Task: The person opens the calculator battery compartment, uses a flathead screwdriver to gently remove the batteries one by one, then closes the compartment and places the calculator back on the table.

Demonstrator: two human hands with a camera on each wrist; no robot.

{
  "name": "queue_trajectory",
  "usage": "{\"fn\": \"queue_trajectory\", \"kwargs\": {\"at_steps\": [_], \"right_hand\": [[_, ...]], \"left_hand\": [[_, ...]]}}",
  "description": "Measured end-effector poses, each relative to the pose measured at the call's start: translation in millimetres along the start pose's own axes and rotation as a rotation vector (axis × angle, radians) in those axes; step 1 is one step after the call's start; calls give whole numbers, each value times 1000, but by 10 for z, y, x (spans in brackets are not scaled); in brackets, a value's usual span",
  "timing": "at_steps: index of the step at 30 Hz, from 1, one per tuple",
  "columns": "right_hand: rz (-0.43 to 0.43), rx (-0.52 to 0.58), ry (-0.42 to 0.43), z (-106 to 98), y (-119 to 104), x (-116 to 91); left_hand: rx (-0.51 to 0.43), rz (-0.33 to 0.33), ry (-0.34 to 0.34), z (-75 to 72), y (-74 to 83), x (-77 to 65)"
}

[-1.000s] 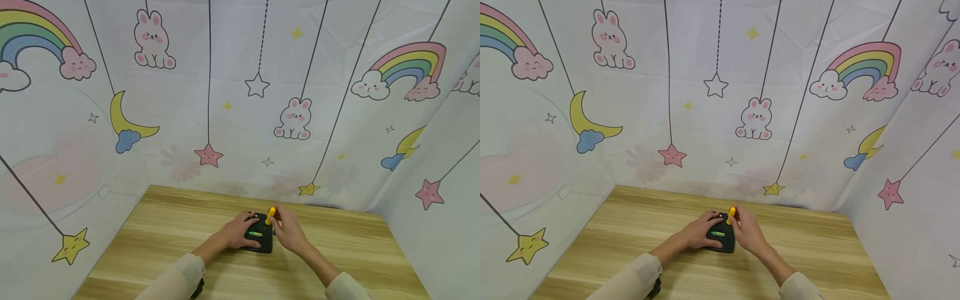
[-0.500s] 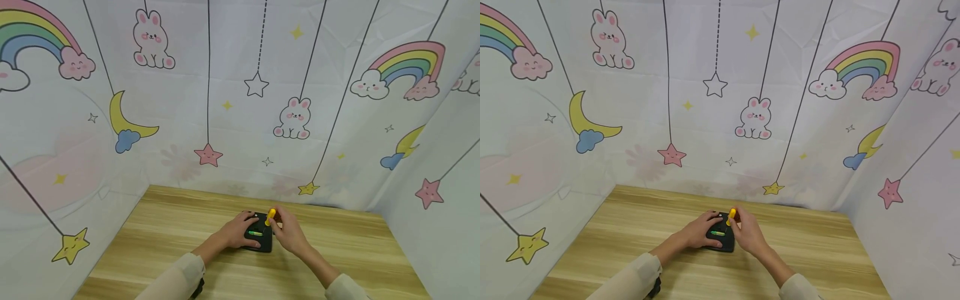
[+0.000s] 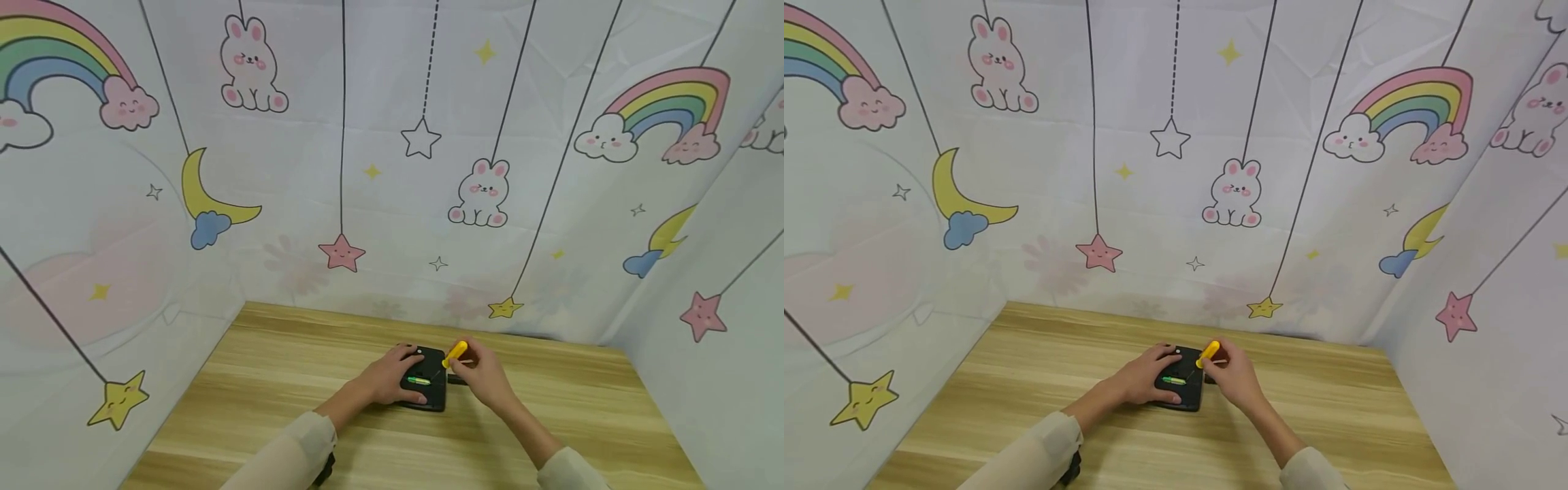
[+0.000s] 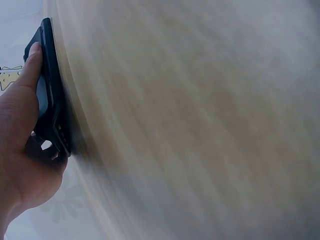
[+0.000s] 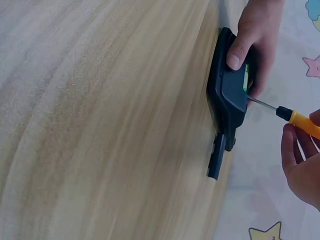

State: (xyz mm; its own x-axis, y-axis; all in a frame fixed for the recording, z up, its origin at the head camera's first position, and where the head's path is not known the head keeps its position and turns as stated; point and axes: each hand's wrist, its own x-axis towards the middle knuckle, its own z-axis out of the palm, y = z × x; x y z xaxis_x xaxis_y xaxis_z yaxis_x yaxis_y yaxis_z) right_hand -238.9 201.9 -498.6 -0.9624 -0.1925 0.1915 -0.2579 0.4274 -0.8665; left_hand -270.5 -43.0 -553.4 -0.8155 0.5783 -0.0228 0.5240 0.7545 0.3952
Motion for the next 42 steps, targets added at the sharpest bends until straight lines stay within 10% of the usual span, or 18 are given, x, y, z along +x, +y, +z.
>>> {"fn": "queue_trajectory", "kwargs": {"at_steps": [26,42], "right_hand": [[148,179,90,10,164,-103],[-3,-10,88,72,35,-78]], "left_hand": [[-16,13,0,-2,-26,-16],[-11,6,-4,22,-19,1]]}}
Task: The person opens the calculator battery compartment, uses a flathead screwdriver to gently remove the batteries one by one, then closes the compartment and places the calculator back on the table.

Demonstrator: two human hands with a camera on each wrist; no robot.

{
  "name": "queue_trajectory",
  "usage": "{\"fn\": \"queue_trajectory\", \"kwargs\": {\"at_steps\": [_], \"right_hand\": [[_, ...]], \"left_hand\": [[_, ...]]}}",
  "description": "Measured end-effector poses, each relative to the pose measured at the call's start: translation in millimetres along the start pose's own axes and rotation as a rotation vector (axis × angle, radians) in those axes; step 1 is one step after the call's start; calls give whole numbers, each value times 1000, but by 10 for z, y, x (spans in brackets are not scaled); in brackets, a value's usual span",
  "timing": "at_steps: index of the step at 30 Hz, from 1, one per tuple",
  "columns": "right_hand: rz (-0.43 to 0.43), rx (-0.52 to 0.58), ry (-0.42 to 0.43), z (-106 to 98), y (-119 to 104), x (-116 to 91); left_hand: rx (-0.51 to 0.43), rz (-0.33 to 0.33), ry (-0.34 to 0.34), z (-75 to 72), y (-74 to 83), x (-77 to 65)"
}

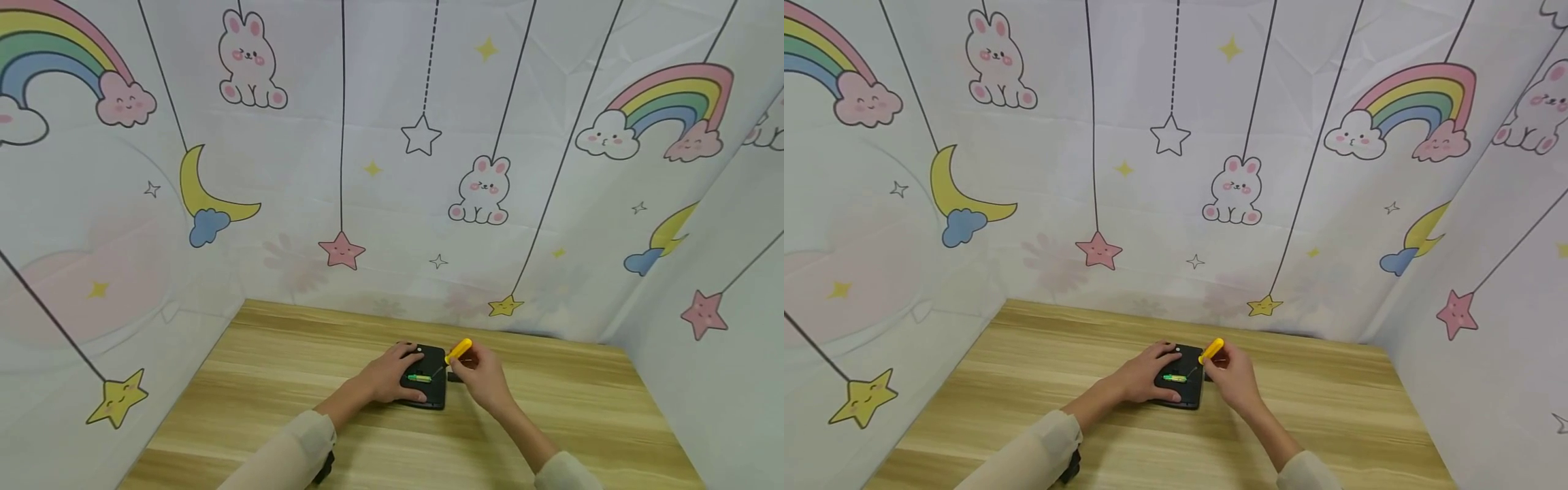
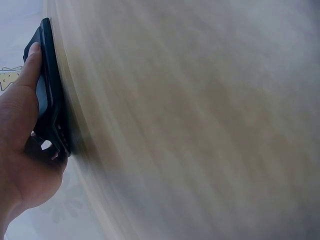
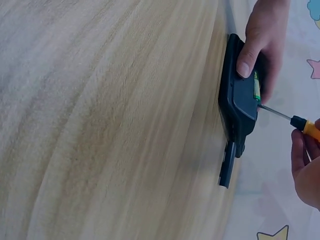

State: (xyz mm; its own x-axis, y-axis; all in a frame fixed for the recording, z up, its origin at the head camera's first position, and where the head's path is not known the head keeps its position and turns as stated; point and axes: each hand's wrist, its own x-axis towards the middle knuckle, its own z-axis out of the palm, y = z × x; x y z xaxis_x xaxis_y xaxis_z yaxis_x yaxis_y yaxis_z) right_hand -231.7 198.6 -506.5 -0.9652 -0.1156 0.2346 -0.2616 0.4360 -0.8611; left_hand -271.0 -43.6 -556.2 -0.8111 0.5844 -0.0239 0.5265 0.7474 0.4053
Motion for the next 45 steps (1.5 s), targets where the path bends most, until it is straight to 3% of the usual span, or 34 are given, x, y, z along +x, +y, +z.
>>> {"fn": "queue_trajectory", "kwargs": {"at_steps": [8,12,22,31,45], "right_hand": [[-189,-156,-48,64,-81,-22],[-222,-188,-64,76,-125,-36],[-71,-141,-42,54,-46,18],[90,49,-13,0,78,38],[188,262,33,-27,165,23]], "left_hand": [[-6,0,5,-2,12,-2],[5,3,8,7,4,0],[4,0,0,17,-8,3],[11,3,-3,23,-26,9],[-1,4,-1,16,-6,3]]}}
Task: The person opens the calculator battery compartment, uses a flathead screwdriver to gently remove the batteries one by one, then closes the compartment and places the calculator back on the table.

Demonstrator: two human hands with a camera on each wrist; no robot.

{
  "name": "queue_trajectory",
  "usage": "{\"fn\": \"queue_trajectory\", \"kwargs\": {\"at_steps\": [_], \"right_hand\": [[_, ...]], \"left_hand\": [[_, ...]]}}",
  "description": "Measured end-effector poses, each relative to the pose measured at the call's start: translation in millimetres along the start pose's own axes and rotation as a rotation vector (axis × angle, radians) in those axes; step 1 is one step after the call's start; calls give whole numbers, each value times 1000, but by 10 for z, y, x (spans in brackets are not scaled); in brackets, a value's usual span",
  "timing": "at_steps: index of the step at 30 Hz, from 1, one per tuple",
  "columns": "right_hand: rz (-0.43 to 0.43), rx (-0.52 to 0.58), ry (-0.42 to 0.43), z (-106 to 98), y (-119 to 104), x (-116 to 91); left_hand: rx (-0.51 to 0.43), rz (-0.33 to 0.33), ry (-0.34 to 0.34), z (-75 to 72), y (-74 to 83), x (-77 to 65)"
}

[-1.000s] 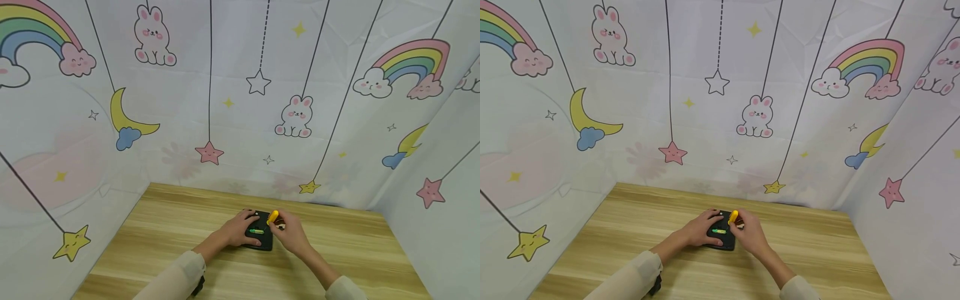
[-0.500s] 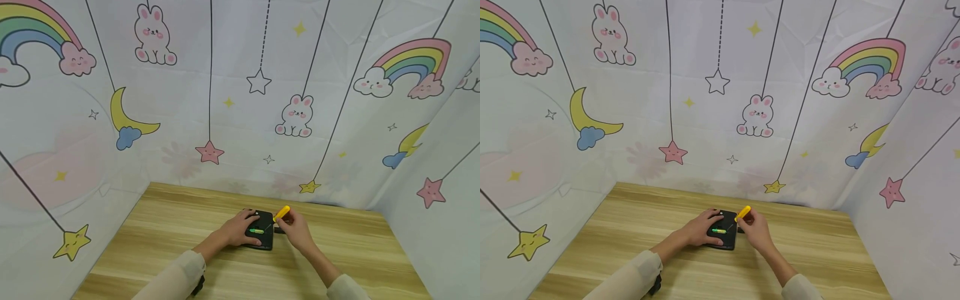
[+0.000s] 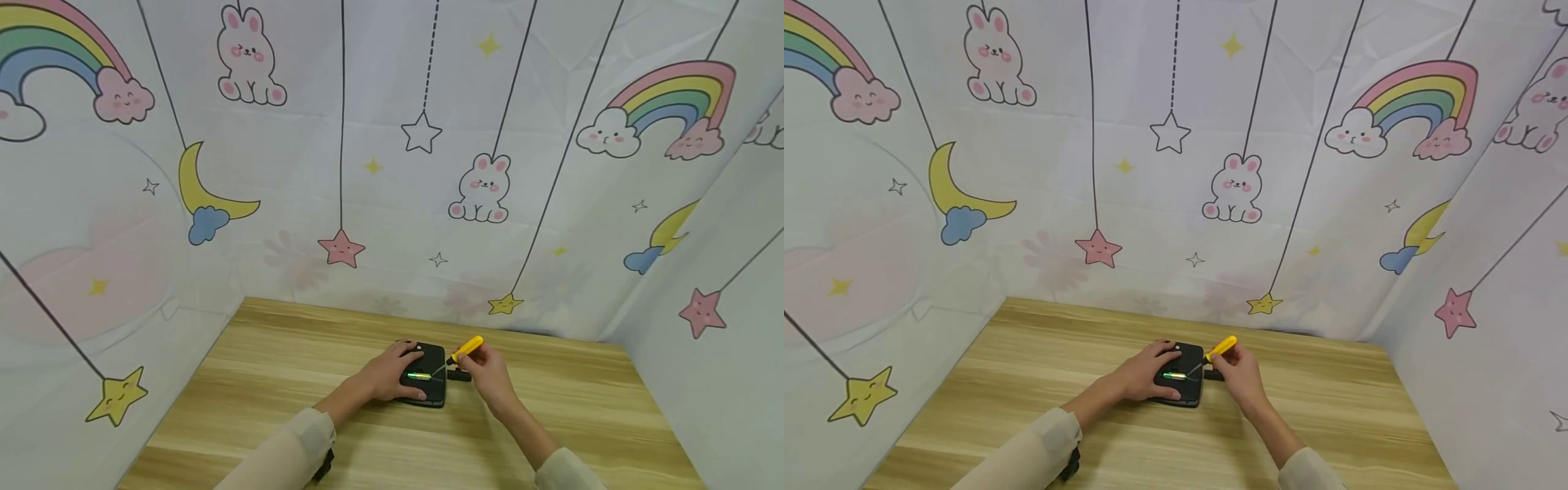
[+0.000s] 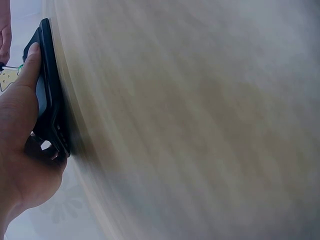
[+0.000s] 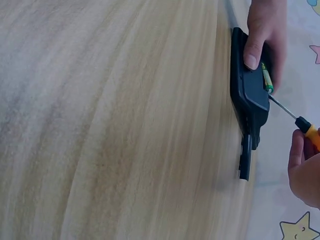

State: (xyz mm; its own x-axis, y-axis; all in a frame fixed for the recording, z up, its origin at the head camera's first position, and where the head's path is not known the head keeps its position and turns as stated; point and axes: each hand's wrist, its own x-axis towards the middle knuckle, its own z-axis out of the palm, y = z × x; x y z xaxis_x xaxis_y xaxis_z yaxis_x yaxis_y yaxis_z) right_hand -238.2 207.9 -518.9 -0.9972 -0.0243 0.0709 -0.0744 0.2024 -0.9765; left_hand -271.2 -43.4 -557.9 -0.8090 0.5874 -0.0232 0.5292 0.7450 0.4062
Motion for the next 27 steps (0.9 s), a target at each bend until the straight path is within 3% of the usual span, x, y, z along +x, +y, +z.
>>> {"fn": "queue_trajectory", "kwargs": {"at_steps": [10,27], "right_hand": [[16,75,35,-11,35,5],[29,70,39,0,12,3]], "left_hand": [[4,8,3,-6,-2,-9],[-4,8,7,-36,21,-34]]}}
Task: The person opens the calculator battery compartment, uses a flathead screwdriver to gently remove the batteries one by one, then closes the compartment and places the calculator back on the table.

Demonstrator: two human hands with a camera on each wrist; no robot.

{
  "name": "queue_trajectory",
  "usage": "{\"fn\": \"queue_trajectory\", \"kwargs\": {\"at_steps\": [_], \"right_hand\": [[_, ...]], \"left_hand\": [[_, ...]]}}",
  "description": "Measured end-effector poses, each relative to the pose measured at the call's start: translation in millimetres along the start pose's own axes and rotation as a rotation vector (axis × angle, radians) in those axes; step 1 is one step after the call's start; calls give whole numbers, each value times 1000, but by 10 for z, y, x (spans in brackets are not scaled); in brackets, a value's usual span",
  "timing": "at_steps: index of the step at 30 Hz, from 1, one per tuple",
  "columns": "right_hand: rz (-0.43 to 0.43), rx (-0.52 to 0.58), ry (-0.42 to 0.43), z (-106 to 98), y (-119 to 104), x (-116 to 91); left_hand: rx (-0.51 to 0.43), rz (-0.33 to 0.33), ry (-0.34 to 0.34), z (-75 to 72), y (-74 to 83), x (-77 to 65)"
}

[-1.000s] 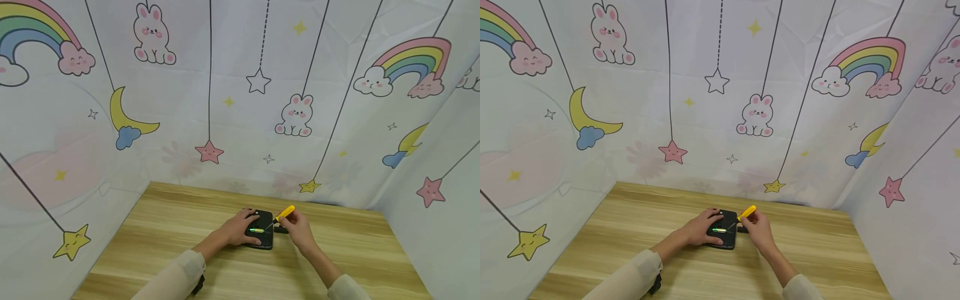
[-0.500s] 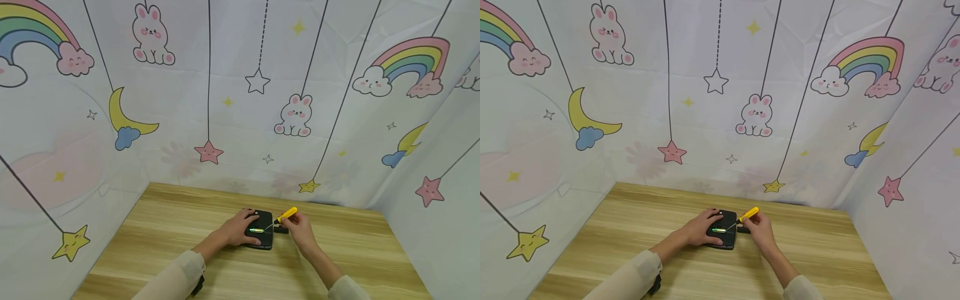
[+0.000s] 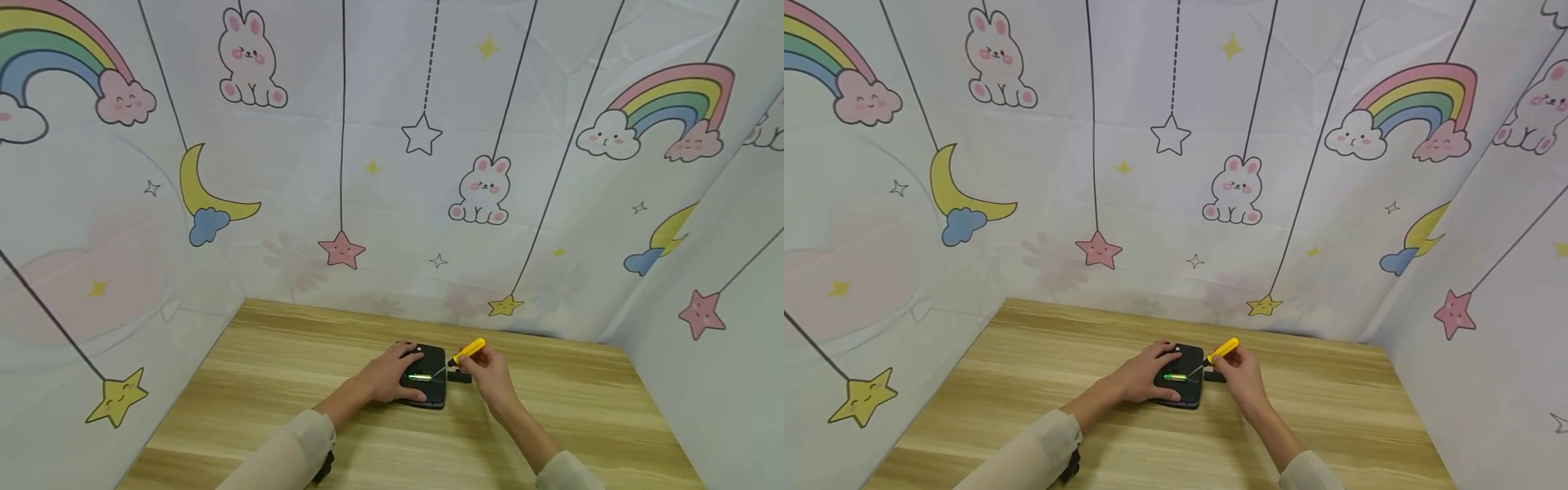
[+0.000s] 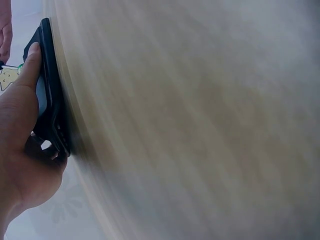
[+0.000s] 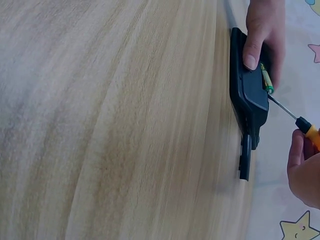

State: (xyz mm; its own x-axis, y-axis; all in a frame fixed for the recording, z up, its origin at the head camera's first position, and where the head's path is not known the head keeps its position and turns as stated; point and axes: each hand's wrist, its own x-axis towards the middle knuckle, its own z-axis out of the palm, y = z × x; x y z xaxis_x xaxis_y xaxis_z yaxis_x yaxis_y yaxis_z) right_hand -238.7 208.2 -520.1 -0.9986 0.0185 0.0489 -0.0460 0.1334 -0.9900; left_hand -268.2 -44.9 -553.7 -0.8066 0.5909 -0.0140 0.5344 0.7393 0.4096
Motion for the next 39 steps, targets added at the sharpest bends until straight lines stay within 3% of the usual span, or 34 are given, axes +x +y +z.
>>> {"fn": "queue_trajectory", "kwargs": {"at_steps": [25,39], "right_hand": [[-22,-10,6,52,-22,-31],[16,78,20,34,17,-22]], "left_hand": [[5,-15,-2,31,-23,24],[8,-10,-3,29,-21,24]]}}
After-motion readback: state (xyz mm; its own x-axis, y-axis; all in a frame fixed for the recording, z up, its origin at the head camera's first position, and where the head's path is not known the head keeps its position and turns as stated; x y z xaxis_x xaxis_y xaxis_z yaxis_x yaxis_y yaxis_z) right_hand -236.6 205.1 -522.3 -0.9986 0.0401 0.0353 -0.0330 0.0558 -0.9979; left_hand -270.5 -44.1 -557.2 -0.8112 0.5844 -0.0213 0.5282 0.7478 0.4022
